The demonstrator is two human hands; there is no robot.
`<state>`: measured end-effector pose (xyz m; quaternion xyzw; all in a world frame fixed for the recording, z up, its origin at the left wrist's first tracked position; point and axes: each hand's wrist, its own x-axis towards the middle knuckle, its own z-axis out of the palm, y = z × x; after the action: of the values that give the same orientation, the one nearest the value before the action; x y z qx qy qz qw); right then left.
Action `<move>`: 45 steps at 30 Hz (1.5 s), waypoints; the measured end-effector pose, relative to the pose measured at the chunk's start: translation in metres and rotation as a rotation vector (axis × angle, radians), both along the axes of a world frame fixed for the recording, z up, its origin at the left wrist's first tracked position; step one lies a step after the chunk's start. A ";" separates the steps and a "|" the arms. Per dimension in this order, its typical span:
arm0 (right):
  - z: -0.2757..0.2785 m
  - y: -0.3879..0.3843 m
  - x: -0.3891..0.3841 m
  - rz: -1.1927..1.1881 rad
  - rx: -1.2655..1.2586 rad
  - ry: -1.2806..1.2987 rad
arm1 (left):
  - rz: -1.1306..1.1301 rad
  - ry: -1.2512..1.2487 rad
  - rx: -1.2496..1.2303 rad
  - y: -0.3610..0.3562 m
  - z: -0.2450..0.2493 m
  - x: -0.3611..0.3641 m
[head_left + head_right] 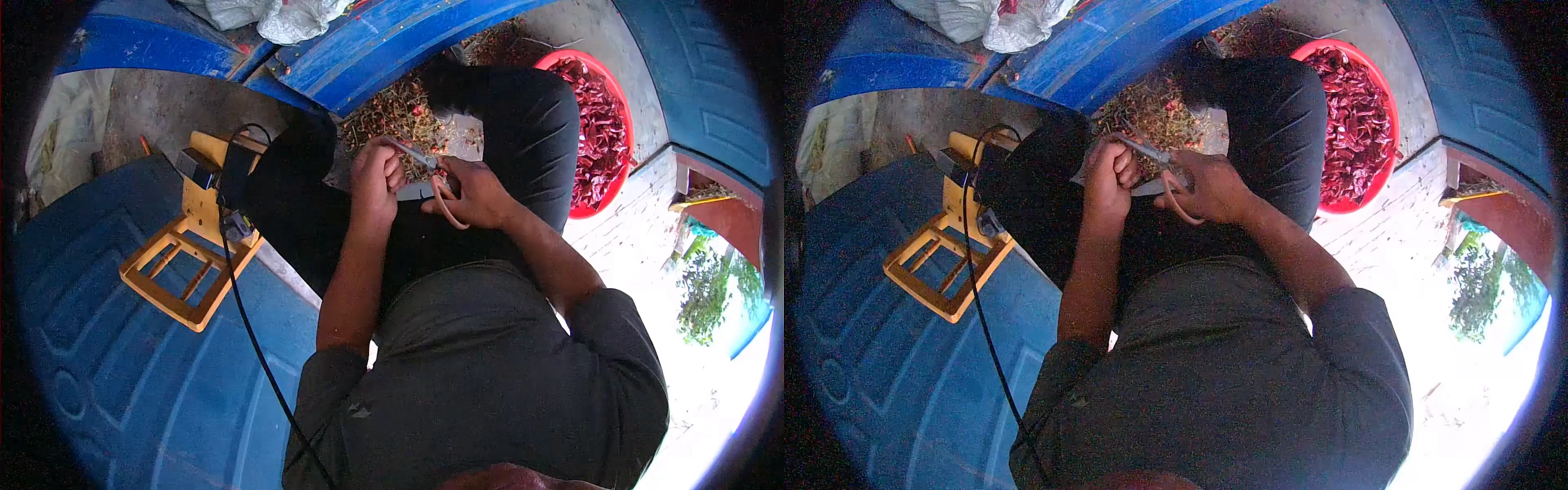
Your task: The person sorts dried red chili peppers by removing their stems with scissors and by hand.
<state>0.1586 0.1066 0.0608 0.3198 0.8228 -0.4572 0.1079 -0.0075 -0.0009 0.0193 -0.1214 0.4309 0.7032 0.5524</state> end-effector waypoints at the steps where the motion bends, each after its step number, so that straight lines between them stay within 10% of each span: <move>1: 0.000 0.000 -0.001 -0.010 0.030 0.021 | -0.004 0.005 0.002 0.000 -0.001 0.000; 23: -0.010 -0.001 0.001 -0.311 -0.214 0.113 | -0.015 0.024 0.033 0.001 0.003 -0.002; 45: 0.009 -0.006 0.012 -0.051 0.287 0.202 | 0.027 0.004 0.062 0.000 0.008 -0.005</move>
<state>0.1709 0.1008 0.0694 0.3052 0.8779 -0.3675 -0.0339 -0.0122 -0.0008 0.0273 -0.1087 0.4082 0.7237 0.5456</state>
